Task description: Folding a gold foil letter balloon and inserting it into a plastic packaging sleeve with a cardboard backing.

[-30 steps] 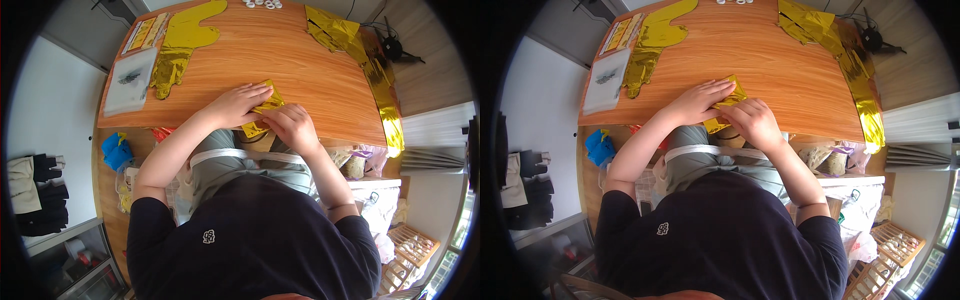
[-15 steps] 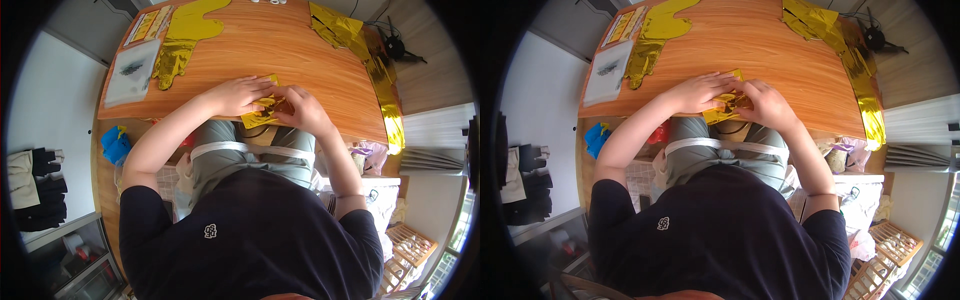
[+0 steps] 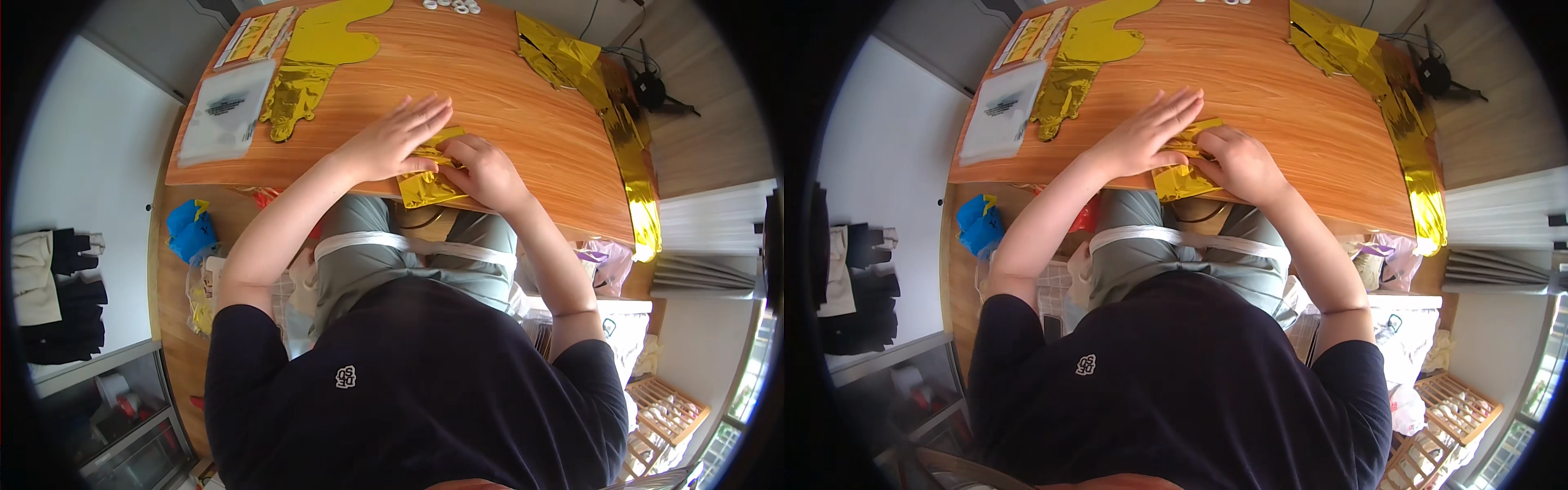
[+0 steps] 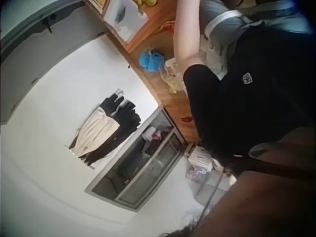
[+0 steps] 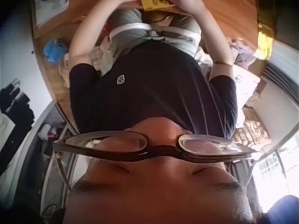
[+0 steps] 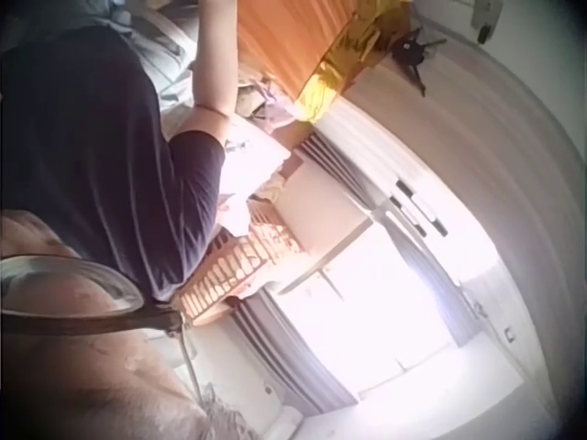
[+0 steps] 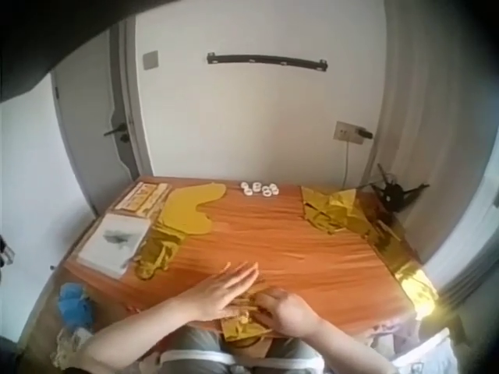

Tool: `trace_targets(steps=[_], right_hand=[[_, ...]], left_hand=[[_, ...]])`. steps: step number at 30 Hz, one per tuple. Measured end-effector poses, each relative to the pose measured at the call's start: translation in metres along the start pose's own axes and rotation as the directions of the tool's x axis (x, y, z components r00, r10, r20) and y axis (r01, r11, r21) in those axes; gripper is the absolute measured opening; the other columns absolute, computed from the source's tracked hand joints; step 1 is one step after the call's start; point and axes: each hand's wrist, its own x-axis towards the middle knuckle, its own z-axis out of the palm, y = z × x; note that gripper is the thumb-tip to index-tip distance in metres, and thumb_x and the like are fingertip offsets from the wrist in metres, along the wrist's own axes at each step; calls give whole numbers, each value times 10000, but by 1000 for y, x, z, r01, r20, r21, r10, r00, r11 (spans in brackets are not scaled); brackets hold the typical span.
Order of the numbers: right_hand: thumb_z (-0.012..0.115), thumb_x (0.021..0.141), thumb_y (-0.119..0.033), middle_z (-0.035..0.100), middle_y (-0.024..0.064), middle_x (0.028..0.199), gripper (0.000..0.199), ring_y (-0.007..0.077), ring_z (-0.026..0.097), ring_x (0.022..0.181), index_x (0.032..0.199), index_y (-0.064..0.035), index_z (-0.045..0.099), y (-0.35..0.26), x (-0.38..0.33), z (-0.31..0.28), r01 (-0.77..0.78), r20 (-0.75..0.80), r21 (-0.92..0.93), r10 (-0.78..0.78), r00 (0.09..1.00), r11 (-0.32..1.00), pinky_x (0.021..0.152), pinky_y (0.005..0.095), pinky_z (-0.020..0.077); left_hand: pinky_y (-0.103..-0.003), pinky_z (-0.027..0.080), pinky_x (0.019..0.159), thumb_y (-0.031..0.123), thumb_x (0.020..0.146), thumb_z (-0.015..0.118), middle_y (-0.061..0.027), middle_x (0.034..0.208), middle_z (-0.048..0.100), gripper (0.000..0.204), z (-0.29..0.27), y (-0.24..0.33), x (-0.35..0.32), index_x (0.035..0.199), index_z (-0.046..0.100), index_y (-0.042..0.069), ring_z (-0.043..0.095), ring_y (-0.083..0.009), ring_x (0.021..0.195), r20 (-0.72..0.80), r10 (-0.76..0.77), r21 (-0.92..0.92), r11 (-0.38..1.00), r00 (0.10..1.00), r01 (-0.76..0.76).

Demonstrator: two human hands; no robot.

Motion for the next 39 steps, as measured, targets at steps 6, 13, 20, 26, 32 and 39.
trace_targets(steps=[6, 13, 20, 26, 32, 39], right_hand=[[773, 896, -144, 696, 174, 949, 216, 378, 673, 854, 1068, -41, 693, -19, -3, 10, -151, -86, -14, 150, 985, 988, 760, 447, 554], [726, 945, -188, 697, 209, 903, 214, 413, 673, 847, 1084, -28, 695, -30, 4, 26, -294, -231, -31, 279, 932, 955, 744, 471, 545], [688, 976, -212, 685, 240, 862, 212, 448, 659, 824, 1027, -8, 668, -41, 13, 28, -456, -264, 10, 442, 857, 890, 723, 502, 526], [683, 980, -217, 685, 244, 864, 221, 450, 657, 820, 1017, 0, 660, -38, 11, 33, -456, -290, -3, 436, 852, 890, 716, 504, 524], [683, 982, -218, 694, 242, 875, 225, 443, 667, 830, 1045, -2, 673, -38, 12, 33, -464, -291, -10, 442, 849, 886, 730, 498, 529], [682, 983, -228, 694, 242, 871, 237, 442, 668, 829, 1049, 0, 673, -38, 11, 33, -469, -303, -5, 446, 842, 883, 730, 497, 530]], left_hand=[[-395, 509, 1062, 343, 1054, 616, -146, 1400, 641, 472, -37, 16, -42, 1451, 577, 91, 620, -281, 1287, -483, -574, -544, 789, 661, 287], [-447, 528, 830, 444, 910, 756, -113, 975, 727, 434, -11, 74, -54, 1129, 763, 70, 700, -285, 951, -362, -625, -49, 754, 691, 655], [-471, 545, 833, 337, 849, 816, -165, 1042, 681, 581, 13, 76, -37, 1326, 643, 56, 680, -362, 968, -387, -666, -25, 699, 637, 715], [-488, 556, 868, 222, 848, 825, -234, 1151, 626, 741, 14, 76, -25, 1476, 468, 58, 667, -406, 1021, -361, -713, -157, 682, 602, 714], [-434, 563, 841, 148, 820, 847, -191, 1138, 637, 752, 19, 65, -28, 1462, 468, 56, 675, -338, 957, -366, -714, -265, 695, 597, 669], [-385, 555, 694, 117, 822, 849, -130, 1022, 680, 483, 19, 62, -26, 1179, 532, 38, 666, -247, 735, -399, -688, -302, 723, 606, 621]])
